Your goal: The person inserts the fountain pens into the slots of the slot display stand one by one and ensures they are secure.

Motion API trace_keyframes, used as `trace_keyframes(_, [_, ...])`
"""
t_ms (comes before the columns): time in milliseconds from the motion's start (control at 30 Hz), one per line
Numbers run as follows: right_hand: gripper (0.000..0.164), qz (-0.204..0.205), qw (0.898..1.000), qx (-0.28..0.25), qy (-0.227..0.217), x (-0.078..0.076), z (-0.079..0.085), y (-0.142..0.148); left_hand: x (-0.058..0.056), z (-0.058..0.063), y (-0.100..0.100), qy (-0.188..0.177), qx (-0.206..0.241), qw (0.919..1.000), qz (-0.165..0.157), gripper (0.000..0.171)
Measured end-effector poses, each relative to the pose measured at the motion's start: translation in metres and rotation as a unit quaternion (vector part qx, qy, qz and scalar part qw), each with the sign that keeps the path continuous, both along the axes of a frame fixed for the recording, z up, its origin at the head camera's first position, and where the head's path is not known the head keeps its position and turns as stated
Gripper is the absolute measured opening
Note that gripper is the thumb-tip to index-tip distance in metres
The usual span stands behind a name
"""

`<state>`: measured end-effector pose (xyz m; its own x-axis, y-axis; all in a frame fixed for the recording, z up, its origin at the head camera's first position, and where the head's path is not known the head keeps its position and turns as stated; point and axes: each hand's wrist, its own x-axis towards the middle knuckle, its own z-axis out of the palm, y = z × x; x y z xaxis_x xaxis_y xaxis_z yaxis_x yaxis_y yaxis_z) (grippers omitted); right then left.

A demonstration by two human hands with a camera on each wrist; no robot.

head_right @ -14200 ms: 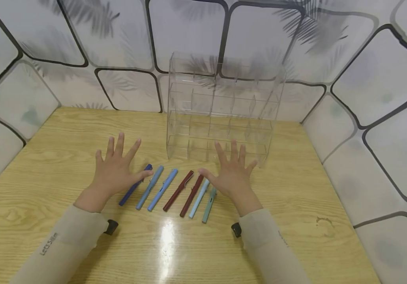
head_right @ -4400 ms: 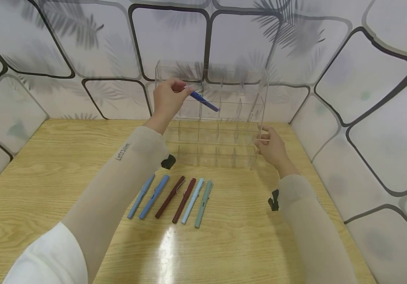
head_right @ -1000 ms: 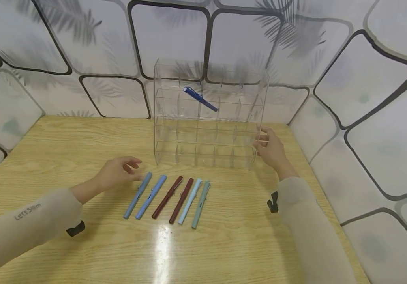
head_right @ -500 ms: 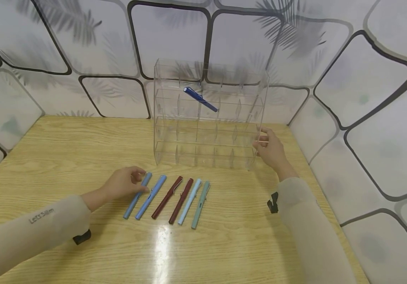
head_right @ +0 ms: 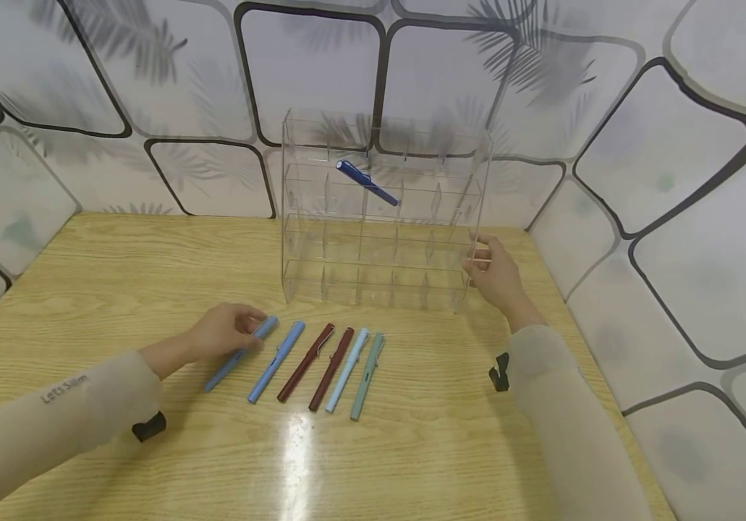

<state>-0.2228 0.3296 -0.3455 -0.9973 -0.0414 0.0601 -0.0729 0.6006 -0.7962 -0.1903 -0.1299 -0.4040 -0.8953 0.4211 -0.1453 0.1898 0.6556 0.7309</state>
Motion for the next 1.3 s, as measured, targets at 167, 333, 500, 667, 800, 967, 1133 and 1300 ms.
trace_keyframes(167, [0.057, -0.001, 1.0, -0.002, -0.006, 0.001, 0.0, -0.001, -0.007, 0.01, -0.008, -0.03, 0.023, 0.9993, 0.0, 0.045])
trace_keyframes(333, [0.058, -0.001, 1.0, -0.002, -0.01, 0.001, 0.0, -0.001, -0.015, 0.029, -0.014, -0.059, 0.059, 0.9963, 0.023, 0.045])
trace_keyframes(500, [0.059, 0.0, 1.0, -0.003, -0.013, 0.001, 0.001, -0.002, -0.023, 0.051, -0.017, -0.06, 0.091, 0.9932, 0.042, 0.039])
trace_keyframes(667, [0.059, 0.001, 1.0, -0.003, -0.016, 0.002, 0.002, -0.003, -0.03, 0.073, -0.016, -0.065, 0.123, 0.989, 0.05, 0.035])
trace_keyframes(800, [0.058, 0.0, 1.0, -0.006, -0.014, 0.002, 0.002, -0.004, -0.035, 0.09, -0.015, -0.067, 0.146, 0.9851, 0.06, 0.029])
trace_keyframes(967, [0.058, 0.0, 1.0, -0.003, -0.01, 0.001, 0.002, -0.003, -0.041, 0.113, -0.014, -0.053, 0.205, 0.974, 0.08, 0.021])
trace_keyframes(1133, [0.058, 0.001, 1.0, 0.0, -0.009, 0.001, 0.001, -0.002, -0.047, 0.135, -0.01, -0.026, 0.278, 0.9541, 0.108, 0.018])
trace_keyframes(1300, [0.058, -0.005, 1.0, 0.002, -0.01, 0.002, 0.002, -0.002, -0.055, 0.152, -0.004, -0.018, 0.359, 0.922, 0.145, 0.02])
